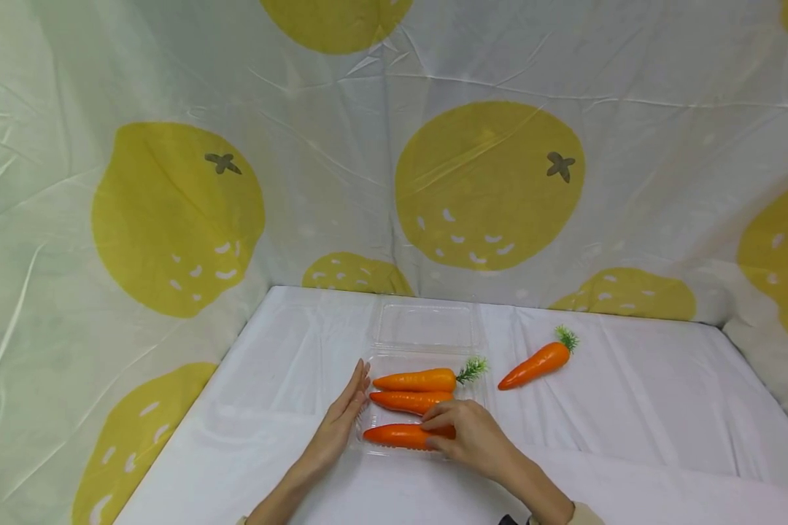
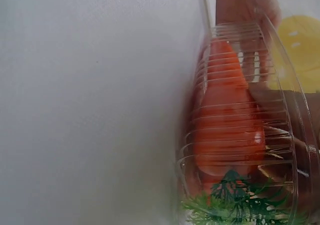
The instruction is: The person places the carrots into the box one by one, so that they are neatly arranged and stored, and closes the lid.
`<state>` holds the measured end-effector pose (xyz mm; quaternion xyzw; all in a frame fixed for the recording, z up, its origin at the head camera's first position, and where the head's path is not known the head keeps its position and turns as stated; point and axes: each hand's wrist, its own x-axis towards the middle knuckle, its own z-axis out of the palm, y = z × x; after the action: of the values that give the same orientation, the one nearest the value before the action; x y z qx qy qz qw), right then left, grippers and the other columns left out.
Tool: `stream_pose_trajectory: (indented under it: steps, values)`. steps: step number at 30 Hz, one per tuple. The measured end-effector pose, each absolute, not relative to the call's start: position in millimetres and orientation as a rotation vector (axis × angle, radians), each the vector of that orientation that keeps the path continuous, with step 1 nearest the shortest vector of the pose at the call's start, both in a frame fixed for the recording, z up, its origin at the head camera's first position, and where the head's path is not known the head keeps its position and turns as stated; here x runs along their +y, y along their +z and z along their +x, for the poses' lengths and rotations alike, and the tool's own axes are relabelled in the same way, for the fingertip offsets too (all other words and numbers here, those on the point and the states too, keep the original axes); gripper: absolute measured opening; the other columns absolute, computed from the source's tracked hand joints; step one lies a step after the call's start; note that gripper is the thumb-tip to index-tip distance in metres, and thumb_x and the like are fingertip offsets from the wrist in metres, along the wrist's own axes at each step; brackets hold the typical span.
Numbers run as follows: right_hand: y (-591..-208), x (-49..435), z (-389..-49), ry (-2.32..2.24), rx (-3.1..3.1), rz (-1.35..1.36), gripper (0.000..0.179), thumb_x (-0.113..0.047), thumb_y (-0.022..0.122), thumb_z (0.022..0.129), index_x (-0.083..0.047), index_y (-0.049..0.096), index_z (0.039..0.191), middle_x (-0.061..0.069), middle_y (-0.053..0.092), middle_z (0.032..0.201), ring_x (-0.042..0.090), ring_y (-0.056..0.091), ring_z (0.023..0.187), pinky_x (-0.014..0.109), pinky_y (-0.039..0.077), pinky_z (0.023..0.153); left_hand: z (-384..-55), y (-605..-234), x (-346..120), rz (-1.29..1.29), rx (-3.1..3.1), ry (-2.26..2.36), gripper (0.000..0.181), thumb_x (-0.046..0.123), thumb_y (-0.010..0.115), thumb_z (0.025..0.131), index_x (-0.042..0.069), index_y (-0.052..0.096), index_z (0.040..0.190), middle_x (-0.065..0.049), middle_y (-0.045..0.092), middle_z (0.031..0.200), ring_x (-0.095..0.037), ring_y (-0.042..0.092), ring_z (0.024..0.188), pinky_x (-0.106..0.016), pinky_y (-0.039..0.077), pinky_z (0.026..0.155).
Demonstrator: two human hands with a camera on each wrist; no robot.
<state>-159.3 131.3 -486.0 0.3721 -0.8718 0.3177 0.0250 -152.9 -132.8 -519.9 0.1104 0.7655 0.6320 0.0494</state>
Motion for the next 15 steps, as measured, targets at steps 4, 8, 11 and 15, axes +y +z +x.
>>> stream_pose_trajectory:
  steps: [4, 8, 11, 15]
  values:
    - [-486.4, 131.1, -158.8, 1.021, -2.677, 1.151, 0.019, -0.014, 0.085, 0.085, -0.016, 0.083, 0.104, -0.007, 0.078, 0.106, 0.013, 0.072, 0.098, 0.032, 0.063, 0.086, -153.4, -519.2, -133.0, 0.339, 2.318, 1.934, 0.057, 0.018, 0.028, 0.115, 0.016, 0.006, 0.168, -0.01, 0.009, 0.175, -0.034, 0.015, 0.162, -0.046, 0.015, 0.127]
    - [-485.2, 130.8, -157.9, 1.022, -2.651, 1.155, 0.024, -0.018, 0.084, 0.087, -0.017, 0.081, 0.11, -0.007, 0.078, 0.108, 0.011, 0.07, 0.097, 0.031, 0.062, 0.085, -153.4, -518.7, -133.1, 0.345, 2.315, 1.937, 0.057, 0.018, 0.028, 0.115, 0.016, 0.006, 0.168, -0.011, 0.009, 0.175, -0.035, 0.015, 0.161, -0.046, 0.015, 0.127]
    - [-483.0, 131.1, -157.5, 1.001, -2.608, 1.152, 0.029, -0.019, 0.085, 0.086, -0.017, 0.079, 0.114, -0.007, 0.078, 0.11, 0.01, 0.07, 0.096, 0.03, 0.062, 0.083, -153.5, -518.8, -133.1, 0.346, 2.319, 1.936, 0.057, 0.019, 0.028, 0.115, 0.016, 0.007, 0.168, -0.011, 0.01, 0.175, -0.035, 0.016, 0.161, -0.046, 0.016, 0.127]
    - [-478.6, 134.0, -157.7, 0.995, -2.532, 1.146, 0.032, -0.017, 0.087, 0.084, -0.016, 0.079, 0.116, -0.006, 0.078, 0.11, 0.009, 0.071, 0.096, 0.03, 0.062, 0.082, -154.0, -519.2, -133.2, 0.351, 2.324, 1.936, 0.057, 0.018, 0.028, 0.115, 0.015, 0.007, 0.168, -0.011, 0.01, 0.175, -0.034, 0.016, 0.161, -0.046, 0.016, 0.127]
